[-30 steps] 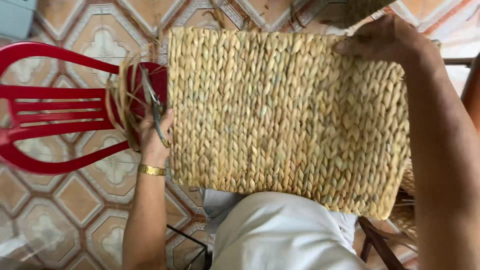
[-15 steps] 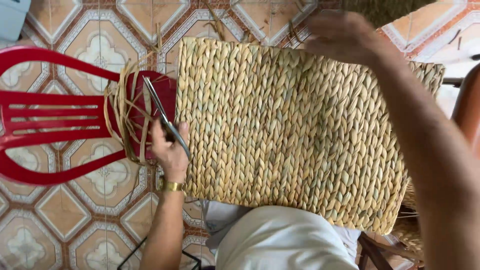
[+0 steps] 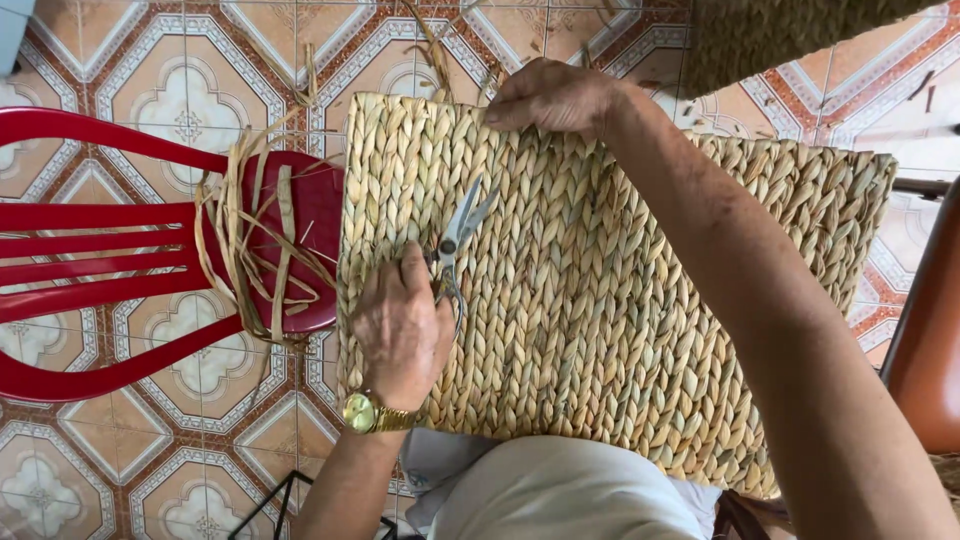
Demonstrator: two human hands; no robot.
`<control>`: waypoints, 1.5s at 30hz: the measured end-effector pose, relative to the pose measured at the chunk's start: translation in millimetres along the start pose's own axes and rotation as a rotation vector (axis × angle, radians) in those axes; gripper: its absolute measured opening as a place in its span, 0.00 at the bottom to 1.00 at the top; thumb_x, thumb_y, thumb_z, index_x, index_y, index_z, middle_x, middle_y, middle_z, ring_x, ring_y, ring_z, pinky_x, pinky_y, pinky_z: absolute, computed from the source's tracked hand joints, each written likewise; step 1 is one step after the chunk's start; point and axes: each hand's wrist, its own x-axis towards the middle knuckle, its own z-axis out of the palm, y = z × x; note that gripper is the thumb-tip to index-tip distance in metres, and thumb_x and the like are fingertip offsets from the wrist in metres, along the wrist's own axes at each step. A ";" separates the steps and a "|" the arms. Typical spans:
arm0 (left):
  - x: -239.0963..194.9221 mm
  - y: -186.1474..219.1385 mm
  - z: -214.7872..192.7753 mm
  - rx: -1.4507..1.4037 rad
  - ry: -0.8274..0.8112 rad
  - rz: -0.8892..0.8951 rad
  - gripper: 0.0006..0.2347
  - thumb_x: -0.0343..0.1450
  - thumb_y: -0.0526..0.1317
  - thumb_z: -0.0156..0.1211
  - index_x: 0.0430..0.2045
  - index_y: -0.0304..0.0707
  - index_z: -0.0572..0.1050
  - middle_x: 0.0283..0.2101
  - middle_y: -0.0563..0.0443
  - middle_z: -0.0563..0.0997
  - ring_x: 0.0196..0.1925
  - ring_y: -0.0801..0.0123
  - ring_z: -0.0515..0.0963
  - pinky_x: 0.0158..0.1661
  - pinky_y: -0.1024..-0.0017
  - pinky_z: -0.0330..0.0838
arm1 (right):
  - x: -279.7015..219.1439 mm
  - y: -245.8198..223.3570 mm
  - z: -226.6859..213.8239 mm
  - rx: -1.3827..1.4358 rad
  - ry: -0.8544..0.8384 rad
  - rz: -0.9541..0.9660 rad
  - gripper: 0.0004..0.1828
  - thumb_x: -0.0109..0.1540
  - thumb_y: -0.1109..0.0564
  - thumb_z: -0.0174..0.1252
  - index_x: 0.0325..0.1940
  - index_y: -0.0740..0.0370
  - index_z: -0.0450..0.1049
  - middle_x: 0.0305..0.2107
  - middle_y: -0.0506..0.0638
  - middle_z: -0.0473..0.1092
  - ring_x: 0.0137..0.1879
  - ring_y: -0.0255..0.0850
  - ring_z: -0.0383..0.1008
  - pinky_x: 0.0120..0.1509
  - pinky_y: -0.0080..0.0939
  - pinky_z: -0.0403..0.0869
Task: The person sits on the floor finishing a woven water hyacinth mat, folding and tucking flat strips of fiber along its edge. They then use scissors to trim stray fibers from the surface and edges, turning the mat over to work on other sides.
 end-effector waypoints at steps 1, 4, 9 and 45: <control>2.7 3.8 0.0 0.008 0.025 0.005 0.30 0.60 0.35 0.74 0.56 0.18 0.68 0.41 0.29 0.81 0.39 0.50 0.81 0.31 0.63 0.79 | 6.6 6.1 2.7 0.058 0.021 -0.029 0.28 0.62 0.37 0.57 0.59 0.55 0.76 0.52 0.52 0.75 0.58 0.45 0.75 0.67 0.53 0.72; 9.5 12.8 -4.6 0.009 0.033 0.013 0.31 0.58 0.36 0.74 0.54 0.18 0.69 0.41 0.28 0.81 0.39 0.48 0.82 0.32 0.62 0.79 | 15.8 14.6 5.6 0.149 0.047 -0.095 0.26 0.62 0.40 0.60 0.57 0.57 0.78 0.48 0.51 0.77 0.57 0.41 0.75 0.68 0.50 0.71; 7.2 4.9 0.8 -0.067 0.024 -0.049 0.27 0.63 0.34 0.73 0.55 0.18 0.70 0.40 0.33 0.82 0.38 0.52 0.82 0.29 0.64 0.78 | 3.8 27.0 5.8 0.118 0.112 -0.157 0.23 0.63 0.41 0.60 0.56 0.57 0.77 0.47 0.51 0.78 0.55 0.40 0.75 0.63 0.49 0.71; 51.6 9.4 27.3 0.025 0.003 0.070 0.11 0.71 0.29 0.58 0.46 0.17 0.75 0.30 0.35 0.81 0.27 0.59 0.81 0.18 0.69 0.75 | -19.9 -2.8 -3.0 -0.926 0.286 -0.479 0.20 0.71 0.41 0.51 0.38 0.58 0.76 0.33 0.51 0.73 0.43 0.44 0.77 0.58 0.58 0.73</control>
